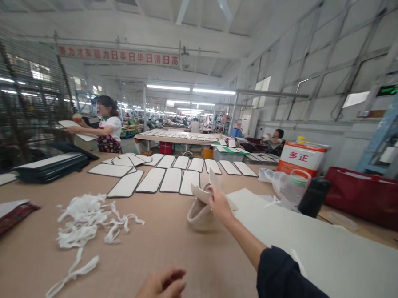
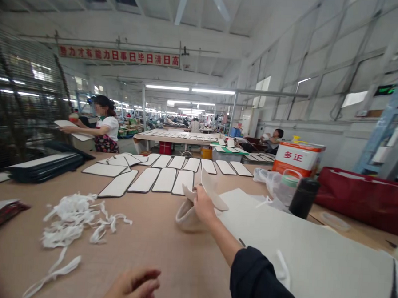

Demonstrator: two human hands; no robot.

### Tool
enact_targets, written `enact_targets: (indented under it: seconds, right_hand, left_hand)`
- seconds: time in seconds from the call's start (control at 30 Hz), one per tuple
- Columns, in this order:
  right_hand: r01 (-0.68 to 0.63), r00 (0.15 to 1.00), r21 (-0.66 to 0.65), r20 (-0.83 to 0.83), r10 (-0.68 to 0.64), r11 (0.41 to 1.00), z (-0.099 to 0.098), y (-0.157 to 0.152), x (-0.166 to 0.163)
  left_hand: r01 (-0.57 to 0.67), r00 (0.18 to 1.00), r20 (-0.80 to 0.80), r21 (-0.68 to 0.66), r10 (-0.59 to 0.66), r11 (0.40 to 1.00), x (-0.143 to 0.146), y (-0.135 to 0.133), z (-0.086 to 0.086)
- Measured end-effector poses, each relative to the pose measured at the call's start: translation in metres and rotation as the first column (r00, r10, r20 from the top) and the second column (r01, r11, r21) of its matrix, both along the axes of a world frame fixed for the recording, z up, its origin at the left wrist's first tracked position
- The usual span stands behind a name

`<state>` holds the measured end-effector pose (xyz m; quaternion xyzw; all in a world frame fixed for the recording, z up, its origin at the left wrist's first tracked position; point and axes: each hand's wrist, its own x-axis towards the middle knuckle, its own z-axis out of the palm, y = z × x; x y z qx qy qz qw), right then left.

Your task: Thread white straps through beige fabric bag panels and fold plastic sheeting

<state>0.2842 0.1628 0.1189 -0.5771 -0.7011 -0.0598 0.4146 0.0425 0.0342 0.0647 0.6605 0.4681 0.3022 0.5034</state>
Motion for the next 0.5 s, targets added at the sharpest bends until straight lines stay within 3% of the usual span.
enact_targets:
  seconds: [0.07, 0.1, 0.17, 0.23, 0.3, 0.37, 0.4, 0.5]
  right_hand:
    - [-0.171, 0.983, 0.157, 0.097, 0.158, 0.973, 0.014, -0.039, -0.022]
    - [-0.281, 0.955, 0.255, 0.167, 0.244, 0.925, 0.018, -0.064, -0.033]
    - [-0.495, 0.854, 0.309, 0.344, 0.390, 0.812, 0.019, -0.116, -0.052]
    - [-0.678, 0.710, 0.338, 0.530, 0.463, 0.652, 0.011, -0.162, -0.068]
    - [-0.766, 0.612, 0.324, 0.632, 0.475, 0.556, -0.003, -0.194, -0.076]
    - [-0.761, 0.619, 0.327, 0.624, 0.477, 0.561, -0.013, -0.210, -0.075]
    - [-0.720, 0.671, 0.347, 0.570, 0.475, 0.601, -0.014, -0.213, -0.070]
    - [-0.423, 0.906, 0.373, 0.168, 0.388, 0.826, -0.003, -0.209, -0.047]
  left_hand:
    - [-0.087, 0.945, 0.302, -0.144, 0.127, 0.986, 0.011, -0.001, 0.014]
    - [-0.077, 0.881, 0.437, -0.252, 0.184, 0.965, 0.016, -0.003, 0.021]
    - [0.040, 0.729, 0.628, -0.436, 0.273, 0.899, 0.022, -0.009, 0.031]
    - [0.096, 0.613, 0.690, -0.549, 0.385, 0.830, 0.026, -0.017, 0.033]
    - [-0.007, 0.581, 0.649, -0.599, 0.491, 0.801, 0.026, -0.025, 0.030]
    - [-0.157, 0.600, 0.600, -0.560, 0.529, 0.814, 0.022, -0.032, 0.028]
    - [-0.192, 0.624, 0.596, -0.510, 0.505, 0.838, 0.019, -0.035, 0.029]
    - [-0.146, 0.691, 0.623, -0.375, 0.366, 0.915, 0.005, -0.045, 0.041]
